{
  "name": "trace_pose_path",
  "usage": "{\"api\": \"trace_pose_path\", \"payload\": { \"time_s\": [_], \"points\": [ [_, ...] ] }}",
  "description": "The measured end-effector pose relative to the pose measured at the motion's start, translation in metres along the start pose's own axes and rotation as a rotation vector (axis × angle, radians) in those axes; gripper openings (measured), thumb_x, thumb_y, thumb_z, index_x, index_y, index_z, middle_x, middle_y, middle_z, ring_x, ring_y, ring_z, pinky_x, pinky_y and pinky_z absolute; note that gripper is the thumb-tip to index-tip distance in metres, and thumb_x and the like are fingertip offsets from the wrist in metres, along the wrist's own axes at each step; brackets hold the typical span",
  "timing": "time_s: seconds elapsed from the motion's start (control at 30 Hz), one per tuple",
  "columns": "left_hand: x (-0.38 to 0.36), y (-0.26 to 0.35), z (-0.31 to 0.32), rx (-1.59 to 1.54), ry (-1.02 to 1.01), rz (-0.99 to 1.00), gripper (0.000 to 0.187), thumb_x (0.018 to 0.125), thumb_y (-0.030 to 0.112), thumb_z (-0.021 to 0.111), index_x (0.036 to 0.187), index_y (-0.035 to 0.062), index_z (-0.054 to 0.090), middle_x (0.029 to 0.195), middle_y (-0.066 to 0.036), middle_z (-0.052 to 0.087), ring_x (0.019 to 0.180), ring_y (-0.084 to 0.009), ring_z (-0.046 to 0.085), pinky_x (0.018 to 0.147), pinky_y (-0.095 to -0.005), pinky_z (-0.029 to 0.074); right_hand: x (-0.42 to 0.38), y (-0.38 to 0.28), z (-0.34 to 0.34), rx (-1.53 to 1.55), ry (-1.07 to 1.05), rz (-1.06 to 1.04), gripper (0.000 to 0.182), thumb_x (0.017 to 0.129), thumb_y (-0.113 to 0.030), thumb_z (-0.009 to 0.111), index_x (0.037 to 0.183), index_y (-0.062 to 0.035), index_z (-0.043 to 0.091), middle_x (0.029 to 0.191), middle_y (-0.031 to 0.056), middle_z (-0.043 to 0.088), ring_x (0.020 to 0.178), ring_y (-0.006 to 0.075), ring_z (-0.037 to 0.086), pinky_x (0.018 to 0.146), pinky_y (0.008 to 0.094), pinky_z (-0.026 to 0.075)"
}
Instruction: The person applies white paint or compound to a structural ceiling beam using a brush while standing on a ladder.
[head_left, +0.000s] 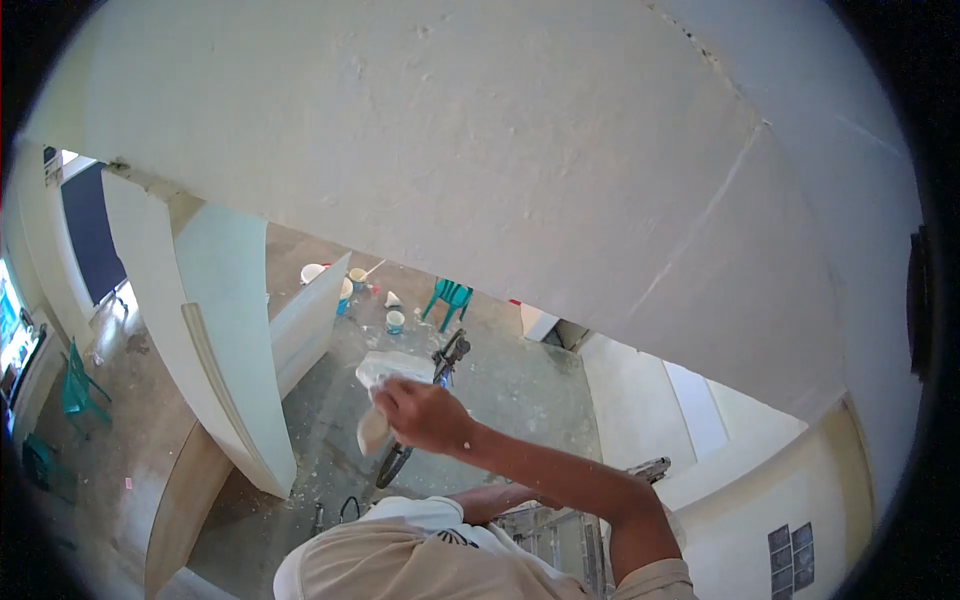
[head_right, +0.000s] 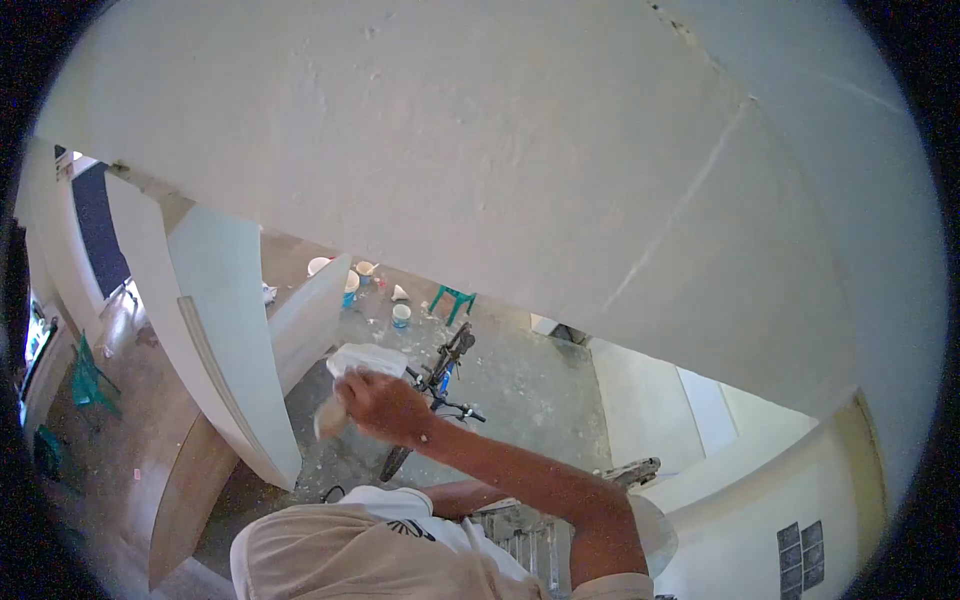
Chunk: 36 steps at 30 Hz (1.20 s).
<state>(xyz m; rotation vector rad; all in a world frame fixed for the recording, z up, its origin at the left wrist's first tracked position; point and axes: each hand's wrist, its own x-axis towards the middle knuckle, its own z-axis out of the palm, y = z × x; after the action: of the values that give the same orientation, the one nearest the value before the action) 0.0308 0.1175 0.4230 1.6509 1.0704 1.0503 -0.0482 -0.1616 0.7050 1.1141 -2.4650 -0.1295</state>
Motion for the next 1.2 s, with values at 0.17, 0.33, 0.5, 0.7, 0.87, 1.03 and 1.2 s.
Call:
{"api": "trace_pose_path", "payload": {
  "time_s": [0.17, 0.33, 0.5, 0.7, 0.87, 1.03, 1.2],
  "points": [
    [0.011, 0.012, 0.019, -0.009, 0.077, 0.092, 0.024, 0.067, 0.012, 0.048, 0.088, 0.0024, 0.052, 0.081, -0.004, 0.052, 0.076, -0.0154, 0.047, 0.067, -0.0293, 0.038, 0.011, 0.006, -0.044, 0.534, 0.309, 0.363, 0.022, 0.062, -0.002, 0.062, 0.083, -0.0012, 0.055, 0.084, 0.0099, 0.058, 0.076, 0.0214, 0.058, 0.062, 0.0274, 0.047],
    [-0.008, 0.013, 0.023, -0.06, 0.107, 0.114, 0.026, 0.067, 0.014, 0.049, 0.091, 0.0023, 0.051, 0.084, -0.005, 0.052, 0.08, -0.0166, 0.046, 0.07, -0.0301, 0.038, -0.044, 0.018, -0.075, 0.61, 0.662, 0.531, 0.018, 0.065, -0.005, 0.064, 0.081, 0.001, 0.056, 0.08, 0.0097, 0.058, 0.074, 0.0173, 0.056, 0.066, 0.0269, 0.044],
    [0.02, 0.038, 0.02, -0.003, 0.12, 0.133, 0.028, 0.068, 0.015, 0.049, 0.093, 0.0022, 0.05, 0.088, -0.007, 0.052, 0.083, -0.0177, 0.046, 0.073, -0.0308, 0.037, -0.15, 0.019, -0.078, 0.728, 1.043, 1.114, 0.034, 0.06, -0.003, 0.068, 0.088, 0.0016, 0.049, 0.084, 0.0085, 0.051, 0.078, 0.0169, 0.049, 0.073, 0.0289, 0.041],
    [-0.027, 0.054, 0.002, 0.029, 0.141, 0.194, 0.031, 0.069, 0.018, 0.049, 0.096, 0.0021, 0.049, 0.091, -0.008, 0.051, 0.087, -0.019, 0.046, 0.076, -0.0317, 0.036, -0.227, 0.006, -0.089, 0.334, 1.337, 1.3, 0.045, 0.059, 0.004, 0.065, 0.097, 0.0028, 0.041, 0.092, 0.0108, 0.048, 0.086, 0.0196, 0.048, 0.079, 0.0333, 0.039],
    [-0.011, 0.014, 0.019, -0.242, 0.016, 0.395, 0.053, 0.077, 0.029, 0.046, 0.122, 0.0044, 0.031, 0.125, -0.01, 0.033, 0.117, -0.0206, 0.027, 0.096, -0.031, 0.019, -0.293, -0.013, -0.094, 0.109, 1.53, 1.492, 0.051, 0.061, 0.003, 0.065, 0.103, 0.0042, 0.037, 0.098, 0.0136, 0.046, 0.093, 0.0228, 0.044, 0.084, 0.0354, 0.037],
    [-0.028, 0.001, 0.016, -0.159, 0.109, -0.004, 0.037, 0.075, 0.019, 0.046, 0.11, 0.0062, 0.043, 0.11, -0.013, 0.046, 0.104, -0.0249, 0.041, 0.089, -0.0349, 0.031, -0.314, -0.053, -0.14, -0.674, 1.057, 2.033, 0.028, 0.061, -0.012, 0.07, 0.082, 0.002, 0.057, 0.096, 0.0113, 0.053, 0.093, 0.0191, 0.045, 0.076, 0.0344, 0.04],
    [-0.031, 0.019, 0.004, 0.319, 0.112, -0.021, 0.026, 0.072, 0.018, 0.047, 0.093, 0.0033, 0.052, 0.09, -0.014, 0.054, 0.086, -0.0312, 0.049, 0.075, -0.0373, 0.038, -0.362, -0.064, -0.17, -0.708, 1.06, 1.971, 0.028, 0.064, -0.021, 0.067, 0.078, 0.0022, 0.06, 0.071, 0.0111, 0.06, 0.062, 0.0188, 0.058, 0.061, 0.0294, 0.045]
  ]
}}
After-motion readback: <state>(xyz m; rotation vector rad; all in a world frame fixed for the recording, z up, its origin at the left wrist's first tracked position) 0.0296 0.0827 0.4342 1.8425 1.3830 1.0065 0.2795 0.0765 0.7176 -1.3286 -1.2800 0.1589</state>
